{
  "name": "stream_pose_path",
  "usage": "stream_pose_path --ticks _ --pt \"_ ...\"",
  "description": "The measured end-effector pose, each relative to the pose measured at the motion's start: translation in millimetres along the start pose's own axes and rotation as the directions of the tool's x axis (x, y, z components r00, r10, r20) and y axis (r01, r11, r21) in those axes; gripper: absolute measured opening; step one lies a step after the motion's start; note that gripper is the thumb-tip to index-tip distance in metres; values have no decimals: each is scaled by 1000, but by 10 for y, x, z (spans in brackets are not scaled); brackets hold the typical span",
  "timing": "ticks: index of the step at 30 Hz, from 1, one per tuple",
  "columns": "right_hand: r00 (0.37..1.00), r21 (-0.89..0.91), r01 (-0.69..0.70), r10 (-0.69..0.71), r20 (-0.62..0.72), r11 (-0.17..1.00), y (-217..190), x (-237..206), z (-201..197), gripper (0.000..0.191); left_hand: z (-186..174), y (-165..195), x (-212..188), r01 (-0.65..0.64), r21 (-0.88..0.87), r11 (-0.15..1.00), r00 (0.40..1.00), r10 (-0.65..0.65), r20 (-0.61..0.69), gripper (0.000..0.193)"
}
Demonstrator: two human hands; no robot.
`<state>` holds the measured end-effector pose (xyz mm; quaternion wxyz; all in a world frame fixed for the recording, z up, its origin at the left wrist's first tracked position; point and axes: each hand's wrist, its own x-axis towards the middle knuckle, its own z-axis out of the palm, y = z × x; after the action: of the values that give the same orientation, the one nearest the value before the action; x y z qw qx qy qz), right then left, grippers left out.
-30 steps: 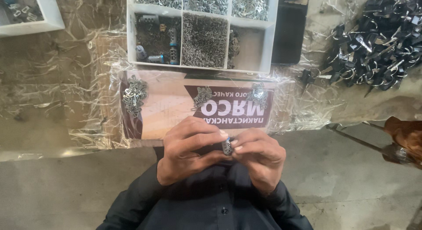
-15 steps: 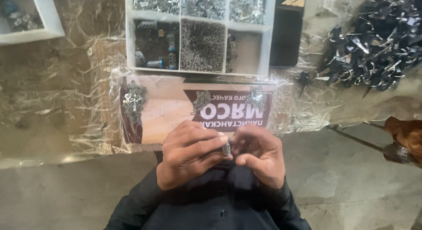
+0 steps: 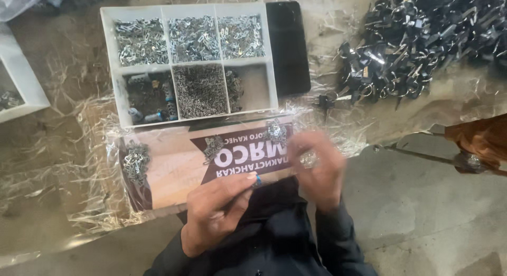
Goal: The person sits at a workshop table and assembles small metal components by hand. They pick parts from a compartment organizer box, hold a small cylindrical part in one hand, and press or screw smaller pieces onto it, placing finished assemblies aside and reaching back into the box for more parts.
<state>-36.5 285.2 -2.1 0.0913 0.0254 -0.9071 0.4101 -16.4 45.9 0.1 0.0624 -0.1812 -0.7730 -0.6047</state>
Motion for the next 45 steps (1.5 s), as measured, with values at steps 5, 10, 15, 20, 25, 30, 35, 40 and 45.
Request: stream_pose_path --ticks 5,10,15,20,25,30,35,40,45 --pt "961 -644 98 -240 -135 759 233 512 -186 30 46 -26 -24 173 -167 971 982 -182 -39 26" --pt "969 -431 130 -207 -138 893 223 586 -268 23 57 -10 -5 350 -315 883 929 -371 -9 25" --pt "960 414 -143 228 -163 899 -49 101 -196 21 25 -41 42 209 -170 963 974 -219 -47 27" --pt "998 646 -61 49 38 761 -92 -184 65 23 41 -43 77 226 -247 942 973 -231 12 26" --pt "986 665 -163 104 128 729 -78 -217 127 20 18 -18 92 182 -190 965 983 -186 -2 27" --pt "981 742 -193 144 131 642 -11 -208 103 17 -35 -29 116 101 -93 990 992 -107 -60 29" --pt "979 735 -204 129 158 647 -24 -229 174 18 -72 -50 123 116 -112 987 993 -118 -10 30" --pt "974 691 -215 101 202 690 -186 -289 310 19 -48 -54 62 112 -121 986 994 -112 1 29" --pt "963 716 -264 134 234 646 -228 -255 387 18 -89 -100 35 178 -115 977 980 -187 -66 28"
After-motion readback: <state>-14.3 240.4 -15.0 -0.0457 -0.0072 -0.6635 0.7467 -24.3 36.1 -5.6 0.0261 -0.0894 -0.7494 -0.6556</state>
